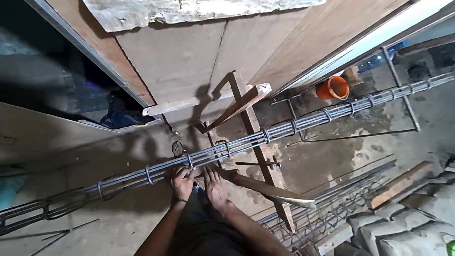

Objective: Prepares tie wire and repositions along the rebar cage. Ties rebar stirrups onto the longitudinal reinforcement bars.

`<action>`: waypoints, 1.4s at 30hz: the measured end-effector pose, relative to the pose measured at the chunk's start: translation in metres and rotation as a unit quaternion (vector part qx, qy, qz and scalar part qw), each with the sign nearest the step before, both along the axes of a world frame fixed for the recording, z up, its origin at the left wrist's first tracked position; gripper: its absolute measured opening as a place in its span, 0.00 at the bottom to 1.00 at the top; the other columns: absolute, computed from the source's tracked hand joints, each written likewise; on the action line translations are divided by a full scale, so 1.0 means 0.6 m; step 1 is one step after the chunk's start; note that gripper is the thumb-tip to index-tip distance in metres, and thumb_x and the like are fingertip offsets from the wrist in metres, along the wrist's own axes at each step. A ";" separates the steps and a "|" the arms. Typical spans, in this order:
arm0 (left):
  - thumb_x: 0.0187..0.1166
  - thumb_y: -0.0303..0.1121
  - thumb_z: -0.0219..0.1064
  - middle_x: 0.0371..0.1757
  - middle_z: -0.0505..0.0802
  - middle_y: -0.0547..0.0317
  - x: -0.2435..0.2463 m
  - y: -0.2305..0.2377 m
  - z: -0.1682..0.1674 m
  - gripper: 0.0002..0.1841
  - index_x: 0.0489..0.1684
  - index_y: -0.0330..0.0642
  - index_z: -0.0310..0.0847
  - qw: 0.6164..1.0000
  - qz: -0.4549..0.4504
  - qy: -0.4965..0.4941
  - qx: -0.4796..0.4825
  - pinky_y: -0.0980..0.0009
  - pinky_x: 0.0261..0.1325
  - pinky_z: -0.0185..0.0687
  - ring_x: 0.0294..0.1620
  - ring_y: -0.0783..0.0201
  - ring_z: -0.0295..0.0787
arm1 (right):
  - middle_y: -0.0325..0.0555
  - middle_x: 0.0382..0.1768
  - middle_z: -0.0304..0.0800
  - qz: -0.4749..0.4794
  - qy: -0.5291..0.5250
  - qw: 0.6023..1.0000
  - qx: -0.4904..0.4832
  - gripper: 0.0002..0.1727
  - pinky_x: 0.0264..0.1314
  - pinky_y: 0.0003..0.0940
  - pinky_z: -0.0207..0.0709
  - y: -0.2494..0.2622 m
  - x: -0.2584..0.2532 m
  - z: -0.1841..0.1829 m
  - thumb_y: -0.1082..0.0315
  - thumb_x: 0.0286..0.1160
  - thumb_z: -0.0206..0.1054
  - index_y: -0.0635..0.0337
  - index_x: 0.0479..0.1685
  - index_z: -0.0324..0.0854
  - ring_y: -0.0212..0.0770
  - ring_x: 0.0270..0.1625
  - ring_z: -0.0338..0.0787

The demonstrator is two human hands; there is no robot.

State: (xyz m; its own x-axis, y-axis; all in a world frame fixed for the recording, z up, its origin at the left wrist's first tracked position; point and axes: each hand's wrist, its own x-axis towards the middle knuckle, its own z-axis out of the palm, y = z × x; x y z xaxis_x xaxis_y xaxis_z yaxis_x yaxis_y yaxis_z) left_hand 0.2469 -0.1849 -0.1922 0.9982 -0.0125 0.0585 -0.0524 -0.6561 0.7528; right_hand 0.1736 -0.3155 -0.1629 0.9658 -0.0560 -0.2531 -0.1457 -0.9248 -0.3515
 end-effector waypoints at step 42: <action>0.69 0.39 0.77 0.42 0.98 0.63 0.001 0.019 -0.027 0.06 0.29 0.50 0.97 0.995 -0.049 -0.080 -0.020 0.63 0.63 0.80 0.46 0.68 0.93 | 0.52 0.51 0.96 0.034 -0.036 0.999 0.015 0.20 0.73 0.50 0.80 0.034 -0.017 -0.069 0.72 0.80 0.58 0.64 0.67 0.84 0.51 0.59 0.95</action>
State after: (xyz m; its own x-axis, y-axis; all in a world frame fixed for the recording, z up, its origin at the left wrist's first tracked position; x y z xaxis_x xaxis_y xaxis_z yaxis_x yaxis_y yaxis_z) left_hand 0.2473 -0.1737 -0.2086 0.9701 -0.1043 0.2192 -0.2363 -0.6119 0.7548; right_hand 0.1633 -0.2951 -0.2042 0.9827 0.0169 -0.1843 -0.0565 -0.9210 -0.3855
